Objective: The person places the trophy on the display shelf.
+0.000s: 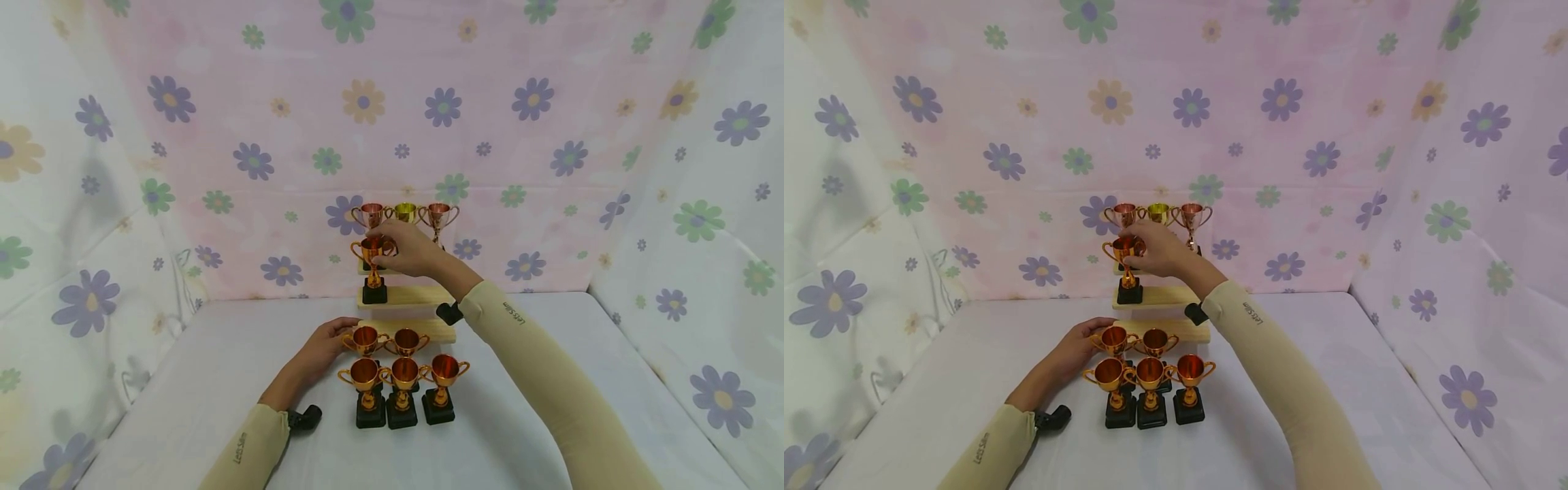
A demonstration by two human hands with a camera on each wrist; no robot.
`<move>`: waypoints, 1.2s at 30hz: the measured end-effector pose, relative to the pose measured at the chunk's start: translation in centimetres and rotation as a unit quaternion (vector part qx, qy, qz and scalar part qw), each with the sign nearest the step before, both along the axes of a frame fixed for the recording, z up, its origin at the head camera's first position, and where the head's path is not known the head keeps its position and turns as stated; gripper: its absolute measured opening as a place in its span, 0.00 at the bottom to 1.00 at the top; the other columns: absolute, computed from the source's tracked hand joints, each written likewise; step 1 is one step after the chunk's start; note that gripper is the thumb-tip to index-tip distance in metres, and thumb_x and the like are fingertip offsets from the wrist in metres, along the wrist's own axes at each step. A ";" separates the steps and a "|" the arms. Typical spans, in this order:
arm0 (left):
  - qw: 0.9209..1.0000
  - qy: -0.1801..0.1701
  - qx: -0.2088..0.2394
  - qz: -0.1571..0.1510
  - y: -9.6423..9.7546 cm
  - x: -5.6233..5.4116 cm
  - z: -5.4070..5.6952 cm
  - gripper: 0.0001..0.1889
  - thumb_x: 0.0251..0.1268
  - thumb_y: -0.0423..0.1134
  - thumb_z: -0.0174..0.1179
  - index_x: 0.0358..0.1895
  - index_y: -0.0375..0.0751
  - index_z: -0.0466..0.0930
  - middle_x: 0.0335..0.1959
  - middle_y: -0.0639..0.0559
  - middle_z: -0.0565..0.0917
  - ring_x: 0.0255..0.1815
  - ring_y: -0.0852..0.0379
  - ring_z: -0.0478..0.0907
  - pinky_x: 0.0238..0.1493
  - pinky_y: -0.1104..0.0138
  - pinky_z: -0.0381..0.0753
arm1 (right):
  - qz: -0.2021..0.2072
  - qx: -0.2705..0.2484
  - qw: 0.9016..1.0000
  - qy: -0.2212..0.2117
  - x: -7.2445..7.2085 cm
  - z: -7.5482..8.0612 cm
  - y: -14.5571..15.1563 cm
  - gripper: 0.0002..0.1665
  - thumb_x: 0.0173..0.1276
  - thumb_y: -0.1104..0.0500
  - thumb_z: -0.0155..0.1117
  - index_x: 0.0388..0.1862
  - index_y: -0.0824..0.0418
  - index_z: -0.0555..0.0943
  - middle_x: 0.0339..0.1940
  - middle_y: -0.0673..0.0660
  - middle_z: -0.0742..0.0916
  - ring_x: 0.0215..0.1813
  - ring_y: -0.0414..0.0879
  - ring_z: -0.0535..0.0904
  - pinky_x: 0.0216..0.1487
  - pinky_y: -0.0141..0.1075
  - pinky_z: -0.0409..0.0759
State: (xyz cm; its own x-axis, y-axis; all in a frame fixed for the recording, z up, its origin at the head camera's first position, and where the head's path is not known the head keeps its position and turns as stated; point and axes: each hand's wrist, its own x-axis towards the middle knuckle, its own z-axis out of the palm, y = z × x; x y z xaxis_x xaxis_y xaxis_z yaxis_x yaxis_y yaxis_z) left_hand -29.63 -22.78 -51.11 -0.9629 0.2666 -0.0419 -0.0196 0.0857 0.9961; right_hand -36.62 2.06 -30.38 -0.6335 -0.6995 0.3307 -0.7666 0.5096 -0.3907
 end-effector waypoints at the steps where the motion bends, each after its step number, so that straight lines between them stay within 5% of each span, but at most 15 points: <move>1: 1.000 0.000 0.000 0.001 0.0 0.0 0.0 0.22 0.83 0.33 0.54 0.74 0.32 0.71 0.66 0.39 0.81 0.64 0.52 0.81 0.61 0.65 0.82 | -0.001 0.000 1.000 0.001 0.0 0.0 0.0 0.31 0.75 0.56 0.71 0.73 0.63 0.78 0.65 0.59 0.83 0.61 0.52 0.81 0.65 0.46 0.80; 26: 1.000 -0.005 -0.005 0.003 0.2 0.0 -0.1 0.21 0.85 0.38 0.54 0.73 0.36 0.73 0.64 0.42 0.84 0.61 0.54 0.83 0.59 0.67 0.82 | 0.009 -0.008 1.000 0.015 0.4 -0.2 0.6 0.35 0.75 0.55 0.72 0.77 0.63 0.74 0.67 0.60 0.82 0.60 0.53 0.80 0.62 0.48 0.81; 36: 1.000 -0.005 -0.007 0.001 0.1 0.2 0.3 0.22 0.83 0.35 0.54 0.74 0.33 0.71 0.67 0.40 0.82 0.63 0.54 0.81 0.61 0.66 0.81 | 0.023 -0.054 0.998 0.033 1.3 0.2 2.8 0.35 0.72 0.58 0.73 0.76 0.63 0.75 0.70 0.61 0.81 0.65 0.56 0.83 0.69 0.51 0.79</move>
